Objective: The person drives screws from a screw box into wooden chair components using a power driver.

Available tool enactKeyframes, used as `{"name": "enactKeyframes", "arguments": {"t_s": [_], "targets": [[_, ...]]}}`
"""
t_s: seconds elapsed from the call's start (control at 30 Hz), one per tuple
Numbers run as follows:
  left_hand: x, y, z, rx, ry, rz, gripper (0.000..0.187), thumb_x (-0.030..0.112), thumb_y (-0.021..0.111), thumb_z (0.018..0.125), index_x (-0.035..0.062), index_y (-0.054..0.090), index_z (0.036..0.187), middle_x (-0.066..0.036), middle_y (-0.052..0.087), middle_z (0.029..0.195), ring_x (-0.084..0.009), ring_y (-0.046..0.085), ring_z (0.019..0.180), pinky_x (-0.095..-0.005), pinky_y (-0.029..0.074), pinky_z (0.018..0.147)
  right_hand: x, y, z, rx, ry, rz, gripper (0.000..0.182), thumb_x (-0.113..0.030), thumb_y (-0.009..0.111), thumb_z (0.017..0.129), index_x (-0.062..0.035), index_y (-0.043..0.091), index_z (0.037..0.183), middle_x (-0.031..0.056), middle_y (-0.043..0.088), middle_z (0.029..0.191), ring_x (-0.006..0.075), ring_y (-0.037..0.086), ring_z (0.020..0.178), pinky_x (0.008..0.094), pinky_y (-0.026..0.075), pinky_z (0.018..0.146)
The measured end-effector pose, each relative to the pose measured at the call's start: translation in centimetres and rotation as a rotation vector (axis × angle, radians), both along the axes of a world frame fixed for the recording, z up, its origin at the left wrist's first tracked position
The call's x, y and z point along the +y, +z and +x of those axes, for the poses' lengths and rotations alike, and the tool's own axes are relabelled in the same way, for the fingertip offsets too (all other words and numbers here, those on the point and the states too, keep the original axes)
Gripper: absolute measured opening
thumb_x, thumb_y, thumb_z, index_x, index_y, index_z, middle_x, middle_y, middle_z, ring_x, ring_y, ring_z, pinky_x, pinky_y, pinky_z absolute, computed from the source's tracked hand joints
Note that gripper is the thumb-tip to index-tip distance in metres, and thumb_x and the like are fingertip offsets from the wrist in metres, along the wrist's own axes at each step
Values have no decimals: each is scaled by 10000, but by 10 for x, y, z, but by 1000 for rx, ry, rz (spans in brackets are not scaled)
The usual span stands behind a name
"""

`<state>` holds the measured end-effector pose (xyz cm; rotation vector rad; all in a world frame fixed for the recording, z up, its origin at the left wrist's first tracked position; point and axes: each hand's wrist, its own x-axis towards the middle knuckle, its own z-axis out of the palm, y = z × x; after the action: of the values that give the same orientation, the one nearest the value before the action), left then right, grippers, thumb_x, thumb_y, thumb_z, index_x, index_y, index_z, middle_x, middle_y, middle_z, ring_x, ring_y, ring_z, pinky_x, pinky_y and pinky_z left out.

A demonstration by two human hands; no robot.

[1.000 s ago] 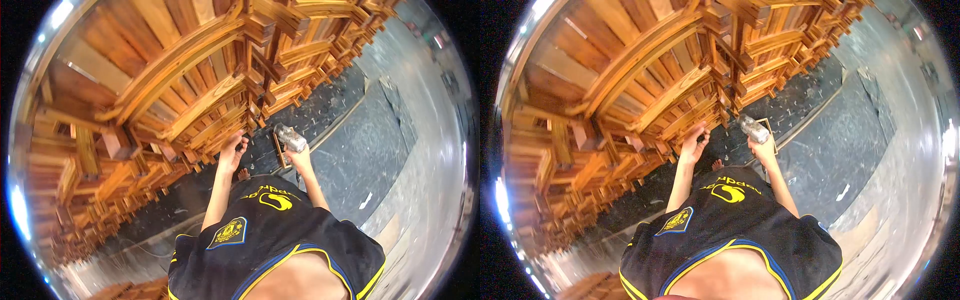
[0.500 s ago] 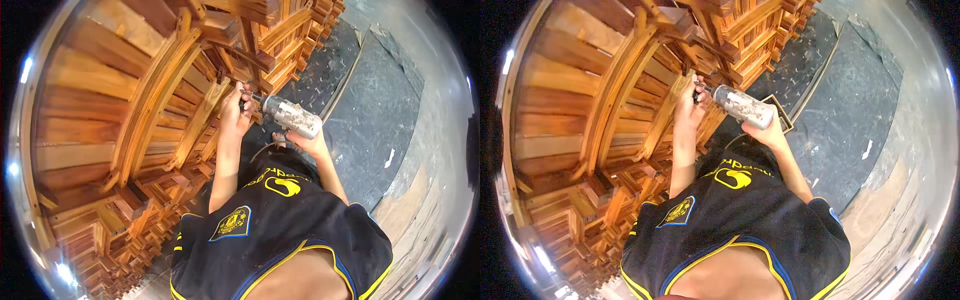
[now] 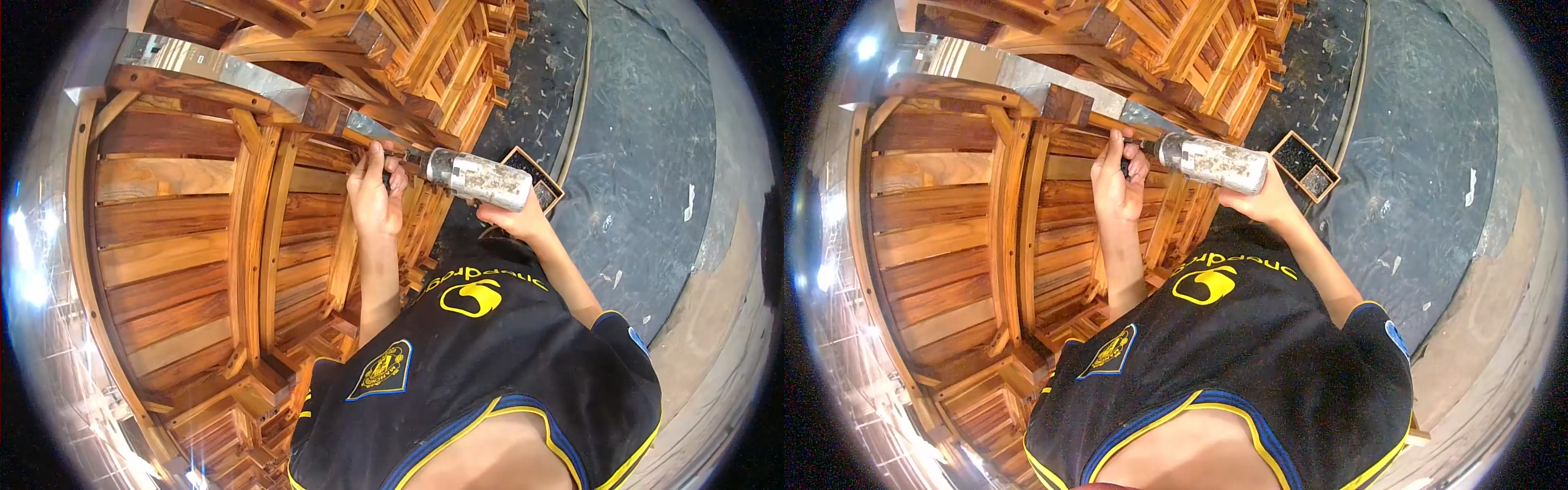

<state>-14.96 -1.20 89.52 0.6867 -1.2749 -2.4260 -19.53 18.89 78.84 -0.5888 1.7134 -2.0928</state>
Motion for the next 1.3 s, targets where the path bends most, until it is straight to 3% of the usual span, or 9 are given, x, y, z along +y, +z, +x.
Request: {"name": "enactKeyframes", "arguments": {"t_s": [0.1,0.3,0.53,0.67,0.73,0.77,0.93,1.07,1.3], "targets": [[0,-2,-5,18,14,35,224,238,523,942,17,558,948,4,446,662,-70,375,500,-197,279,441,-3,29,-8,47,92,-60,304,-34,691,596,3,652,895,25,659,831,94,594,761,266,483,714],[0,-1,5,91,-23,139,252,245,499,951,19,519,1060,22,403,656,-72,355,504,-201,282,450,-8,35,-1,-202,107,-102,310,-7,668,606,7,635,914,23,639,781,101,584,700,251,474,643],[3,-17,22,180,37,433,231,237,485,955,45,500,1083,23,399,662,-78,358,533,-213,286,463,-13,28,-6,-19,176,-74,211,51,611,632,13,609,840,20,539,568,100,490,498,261,391,476],[-10,-95,36,20,340,409,255,287,423,965,57,532,948,-19,452,721,-148,414,640,-263,331,549,-15,40,1,-238,174,-158,289,70,615,622,25,608,908,21,577,655,87,498,517,249,399,478],[-14,-116,47,-101,511,519,270,279,410,958,40,532,930,-49,487,750,-181,439,662,-289,351,566,-10,29,-1,-84,209,-98,344,70,627,609,22,612,950,28,600,731,90,509,539,252,412,492],[-23,-137,57,-55,437,528,269,273,408,953,35,531,927,-67,503,775,-191,451,676,-296,359,575,-8,31,0,-134,202,-104,346,65,633,603,19,613,946,26,599,730,91,512,549,251,414,498],[-24,-126,72,-27,293,419,155,191,471,935,67,534,867,-63,493,708,-191,474,644,-299,383,562,-6,35,10,-252,177,-93,328,62,643,593,9,614,915,16,597,735,91,516,565,247,419,506],[-28,-102,70,-24,151,303,254,218,465,962,18,511,1110,-39,491,781,-129,461,682,-242,368,546,-4,46,12,-134,193,-27,320,58,624,616,13,614,933,35,621,781,89,527,556,242,428,495],[-35,-69,46,56,154,309,248,221,525,938,38,530,1105,-6,468,707,-109,435,621,-227,355,530,-1,50,12,-158,221,3,334,51,601,627,11,611,958,31,618,780,77,516,546,227,415,480]]}}
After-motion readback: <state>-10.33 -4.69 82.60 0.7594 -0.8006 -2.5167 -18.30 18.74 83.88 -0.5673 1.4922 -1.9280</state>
